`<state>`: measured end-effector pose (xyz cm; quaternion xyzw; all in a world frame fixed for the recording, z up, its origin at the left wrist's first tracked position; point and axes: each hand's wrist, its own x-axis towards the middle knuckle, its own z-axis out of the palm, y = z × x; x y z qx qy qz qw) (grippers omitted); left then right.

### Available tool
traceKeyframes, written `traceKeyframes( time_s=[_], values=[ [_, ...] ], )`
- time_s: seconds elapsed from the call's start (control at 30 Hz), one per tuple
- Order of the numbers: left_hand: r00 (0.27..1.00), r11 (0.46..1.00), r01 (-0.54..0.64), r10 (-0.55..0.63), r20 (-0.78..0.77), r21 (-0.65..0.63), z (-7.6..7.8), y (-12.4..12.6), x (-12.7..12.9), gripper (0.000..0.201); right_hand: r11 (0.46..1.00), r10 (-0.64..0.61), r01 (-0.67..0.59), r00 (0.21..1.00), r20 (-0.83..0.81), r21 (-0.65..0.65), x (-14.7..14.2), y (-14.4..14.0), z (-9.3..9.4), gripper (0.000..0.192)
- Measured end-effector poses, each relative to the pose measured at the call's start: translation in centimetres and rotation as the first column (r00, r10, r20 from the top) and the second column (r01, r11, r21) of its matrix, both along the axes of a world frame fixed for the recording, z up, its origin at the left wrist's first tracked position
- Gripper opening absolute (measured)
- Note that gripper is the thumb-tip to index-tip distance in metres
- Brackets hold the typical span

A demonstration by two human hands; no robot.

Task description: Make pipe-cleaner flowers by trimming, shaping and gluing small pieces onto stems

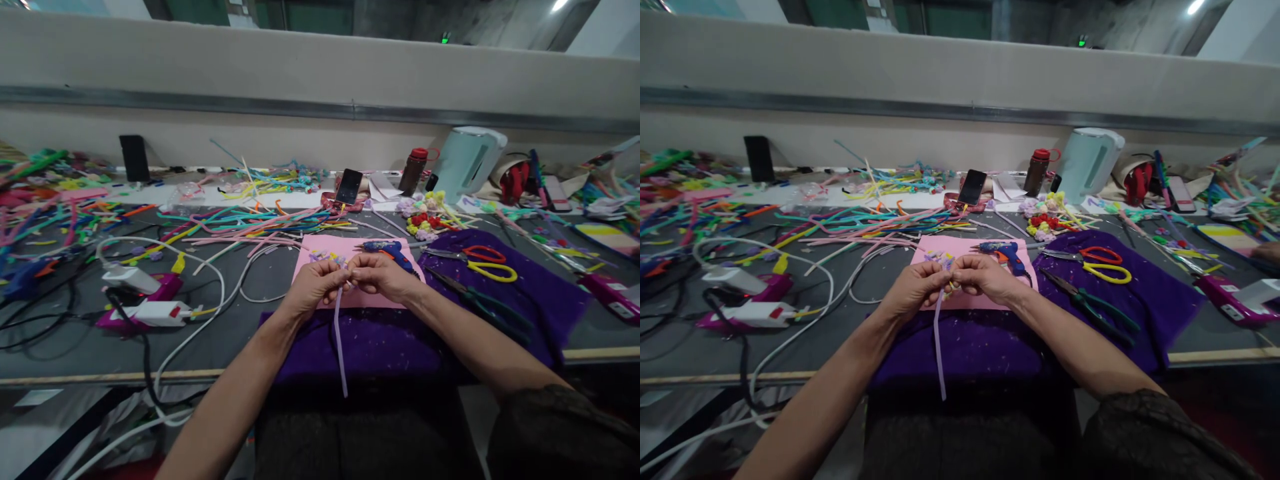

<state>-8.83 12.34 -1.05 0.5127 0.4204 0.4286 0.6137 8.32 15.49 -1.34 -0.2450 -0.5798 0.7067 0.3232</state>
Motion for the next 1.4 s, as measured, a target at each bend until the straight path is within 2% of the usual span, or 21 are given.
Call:
traceKeyframes(
  time_s=[0.17, 0.27, 0.5, 0.7, 0.97, 1.07, 1.13, 1.2, 1.27, 1.33, 1.37, 1.4],
  values=[
    [1.0, 1.0, 0.001, -0.001, -0.028, -0.002, 0.1, 0.0, 0.1, 0.034, 0.999, 0.018, -0.017, 1.0, 0.019, -0.037, 0.0, 0.2, 0.1, 0.025],
    [0.999, 0.999, -0.032, 0.032, -0.014, -0.011, 0.2, 0.0, 0.1, 0.035, 0.999, -0.014, 0.015, 0.999, 0.03, -0.03, 0.0, 0.3, 0.5, 0.025],
    [0.998, 0.995, 0.007, 0.0, 0.07, -0.103, 0.1, 0.5, -0.1, 0.032, 0.98, -0.167, 0.157, 0.982, 0.083, 0.118, -0.2, -0.2, 1.2, 0.024],
    [0.996, 0.993, 0.04, -0.031, 0.089, -0.107, -0.1, 0.5, -0.2, 0.03, 0.925, -0.286, 0.246, 0.953, 0.104, 0.29, -0.5, -0.6, 0.9, 0.019],
    [0.995, 0.992, -0.015, 0.028, 0.098, -0.127, -0.3, 0.4, 0.0, 0.027, 0.897, -0.309, 0.247, 0.943, 0.122, 0.366, -1.0, -0.7, 0.5, 0.018],
    [0.995, 0.992, -0.03, 0.042, 0.093, -0.126, -0.3, 0.5, -0.1, 0.025, 0.86, -0.385, 0.313, 0.917, 0.108, 0.403, -0.2, -0.3, 1.2, 0.02],
    [0.995, 0.991, -0.045, 0.056, 0.08, -0.128, -0.2, 0.5, -0.2, 0.025, 0.791, -0.488, 0.406, 0.87, 0.072, 0.458, 1.2, 0.2, 1.9, 0.022],
    [0.995, 0.989, -0.07, 0.079, 0.062, -0.13, -0.1, 0.5, -0.2, 0.025, 0.694, -0.599, 0.481, 0.798, 0.059, 0.536, 3.5, 0.9, 2.5, 0.022],
    [0.995, 0.988, -0.084, 0.09, 0.045, -0.133, 0.1, 0.5, -0.2, 0.025, 0.594, -0.707, 0.487, 0.696, 0.127, 0.641, 6.1, 1.6, 2.8, 0.023],
    [0.996, 0.988, -0.079, 0.084, 0.03, -0.135, 0.2, 0.4, -0.2, 0.025, 0.507, -0.805, 0.368, 0.527, 0.274, 0.779, 8.3, 2.2, 2.7, 0.024],
    [0.996, 0.988, -0.077, 0.081, 0.023, -0.137, 0.2, 0.4, -0.2, 0.026, 0.487, -0.837, 0.272, 0.416, 0.355, 0.83, 9.2, 2.4, 2.5, 0.025],
    [0.997, 0.988, -0.076, 0.079, 0.016, -0.137, 0.2, 0.4, -0.2, 0.026, 0.495, -0.849, 0.174, 0.305, 0.431, 0.851, 9.7, 2.7, 2.3, 0.027]
  ],
)
